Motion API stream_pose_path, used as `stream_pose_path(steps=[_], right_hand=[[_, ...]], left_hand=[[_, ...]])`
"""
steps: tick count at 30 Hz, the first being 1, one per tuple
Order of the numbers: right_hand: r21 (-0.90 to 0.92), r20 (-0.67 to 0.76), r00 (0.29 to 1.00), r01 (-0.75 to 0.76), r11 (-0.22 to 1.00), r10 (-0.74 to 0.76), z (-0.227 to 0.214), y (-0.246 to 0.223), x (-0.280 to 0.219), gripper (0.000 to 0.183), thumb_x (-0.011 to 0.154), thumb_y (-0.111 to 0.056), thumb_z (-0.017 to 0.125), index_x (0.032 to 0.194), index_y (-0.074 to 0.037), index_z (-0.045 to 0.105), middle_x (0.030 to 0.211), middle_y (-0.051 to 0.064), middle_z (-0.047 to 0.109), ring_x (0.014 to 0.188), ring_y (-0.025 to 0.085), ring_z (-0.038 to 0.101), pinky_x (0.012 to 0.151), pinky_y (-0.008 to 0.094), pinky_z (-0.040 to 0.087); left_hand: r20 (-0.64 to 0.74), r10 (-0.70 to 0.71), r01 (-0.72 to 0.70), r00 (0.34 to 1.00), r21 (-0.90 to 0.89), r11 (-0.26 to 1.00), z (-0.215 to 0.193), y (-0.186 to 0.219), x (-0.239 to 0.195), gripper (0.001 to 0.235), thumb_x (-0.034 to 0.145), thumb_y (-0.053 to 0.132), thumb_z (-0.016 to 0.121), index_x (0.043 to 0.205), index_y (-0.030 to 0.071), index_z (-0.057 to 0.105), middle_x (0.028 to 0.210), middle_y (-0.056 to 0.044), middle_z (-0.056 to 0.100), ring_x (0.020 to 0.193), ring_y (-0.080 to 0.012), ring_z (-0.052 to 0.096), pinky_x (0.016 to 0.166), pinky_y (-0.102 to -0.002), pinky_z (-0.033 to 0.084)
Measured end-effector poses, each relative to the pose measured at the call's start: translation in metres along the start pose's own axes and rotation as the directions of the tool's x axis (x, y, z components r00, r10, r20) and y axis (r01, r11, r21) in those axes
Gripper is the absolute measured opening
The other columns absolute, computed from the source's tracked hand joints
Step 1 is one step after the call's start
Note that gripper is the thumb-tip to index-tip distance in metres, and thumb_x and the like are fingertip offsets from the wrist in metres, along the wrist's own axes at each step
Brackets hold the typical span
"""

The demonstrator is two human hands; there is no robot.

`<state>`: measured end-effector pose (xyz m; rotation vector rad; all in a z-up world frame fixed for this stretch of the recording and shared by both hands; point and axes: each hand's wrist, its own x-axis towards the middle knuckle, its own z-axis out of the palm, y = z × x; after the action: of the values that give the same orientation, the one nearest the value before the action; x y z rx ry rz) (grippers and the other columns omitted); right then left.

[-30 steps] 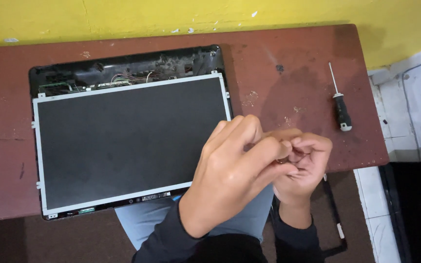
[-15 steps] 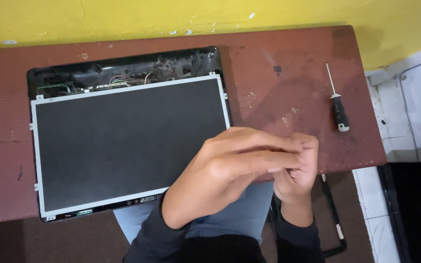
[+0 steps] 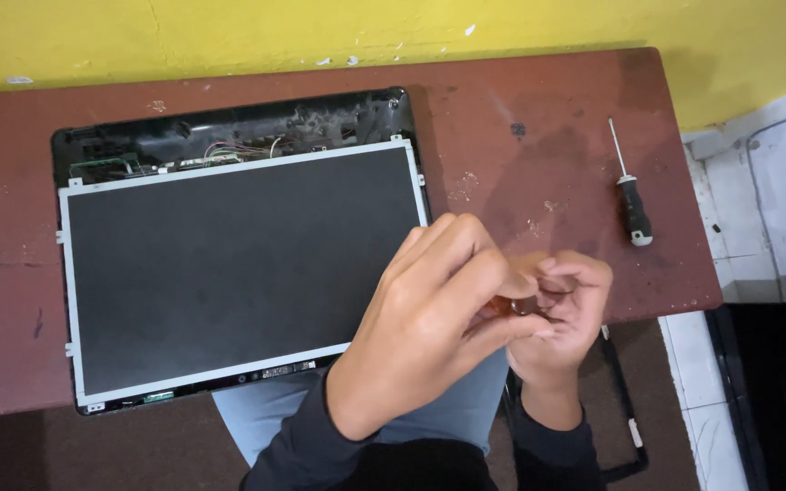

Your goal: The person uses a screwdriver to remove screws from the frame of a disassembled laptop screen. They place the removed screws on the table and continue unscrewing additional fasteners around the screen bezel.

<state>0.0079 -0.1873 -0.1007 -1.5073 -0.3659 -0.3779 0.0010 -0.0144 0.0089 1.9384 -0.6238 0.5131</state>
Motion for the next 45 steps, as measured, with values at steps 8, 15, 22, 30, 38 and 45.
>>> stream_pose_path(steps=[8, 15, 22, 30, 38, 45], right_hand=[[0.117, 0.072, 0.996, -0.063, 0.991, 0.055, -0.014, 0.022, -0.009, 0.043, 0.096, -0.023, 0.071, 0.123, -0.01, 0.04, 0.09, 0.002, 0.052, 0.072, 0.006, 0.055, 0.065, 0.023, 0.044], [0.161, 0.192, 0.978, -0.11, 0.981, 0.078, -0.005, 0.008, -0.012, 0.055, 0.1, -0.046, 0.068, 0.127, -0.005, 0.043, 0.113, 0.011, 0.061, 0.098, 0.015, 0.064, 0.089, 0.03, 0.054], [0.302, 0.119, 0.991, 0.018, 0.953, -0.057, 0.002, 0.009, -0.001, 0.021, 0.105, -0.024, 0.062, 0.115, -0.007, 0.056, 0.108, 0.017, 0.062, 0.097, 0.025, 0.068, 0.089, 0.035, 0.061], [0.083, 0.153, 0.988, -0.025, 0.996, 0.012, -0.018, 0.021, -0.017, 0.041, 0.101, -0.041, 0.061, 0.117, -0.004, 0.051, 0.104, 0.01, 0.054, 0.079, 0.015, 0.059, 0.072, 0.03, 0.052], [0.002, 0.267, 0.962, -0.067, 0.998, 0.064, -0.001, 0.0, -0.004, 0.039, 0.098, -0.041, 0.061, 0.112, -0.006, 0.051, 0.099, 0.007, 0.056, 0.083, 0.014, 0.061, 0.076, 0.03, 0.052], [0.119, 0.293, 0.95, -0.143, 0.982, 0.103, -0.001, -0.002, 0.0, 0.022, 0.101, -0.019, 0.063, 0.115, -0.005, 0.052, 0.097, 0.008, 0.06, 0.087, 0.017, 0.061, 0.078, 0.031, 0.052]], left_hand=[[0.148, 0.093, -0.05, 0.985, -0.269, 0.962, -0.012, -0.011, -0.012, 0.025, 0.117, 0.012, 0.043, 0.137, 0.008, 0.058, 0.144, -0.011, 0.061, 0.134, -0.0328, 0.067, 0.115, -0.047, 0.057], [0.035, 0.094, -0.088, 0.995, -0.144, 0.986, -0.011, -0.009, -0.01, 0.012, 0.11, 0.013, 0.059, 0.119, 0.01, 0.066, 0.113, -0.007, 0.061, 0.094, -0.028, 0.064, 0.086, -0.041, 0.049], [-0.007, 0.034, -0.035, 0.999, -0.165, 0.986, 0.013, -0.008, -0.014, 0.008, 0.105, 0.016, 0.069, 0.111, 0.013, 0.064, 0.093, -0.004, 0.045, 0.086, -0.0244, 0.053, 0.082, -0.039, 0.046], [0.146, 0.15, -0.1, 0.978, -0.303, 0.948, -0.005, -0.008, -0.013, 0.031, 0.119, 0.017, 0.04, 0.141, 0.006, 0.058, 0.149, -0.011, 0.061, 0.143, -0.0332, 0.067, 0.12, -0.047, 0.058], [-0.029, 0.046, -0.048, 0.999, -0.079, 0.996, 0.001, -0.007, -0.012, 0.022, 0.103, 0.026, 0.065, 0.119, 0.012, 0.069, 0.097, -0.003, 0.059, 0.087, -0.0212, 0.059, 0.086, -0.036, 0.045], [0.021, -0.001, 0.001, 1.0, 0.017, 1.0, 0.003, 0.004, -0.013, 0.031, 0.105, 0.035, 0.061, 0.128, 0.015, 0.066, 0.117, -0.003, 0.064, 0.107, -0.0213, 0.064, 0.09, -0.037, 0.04]])
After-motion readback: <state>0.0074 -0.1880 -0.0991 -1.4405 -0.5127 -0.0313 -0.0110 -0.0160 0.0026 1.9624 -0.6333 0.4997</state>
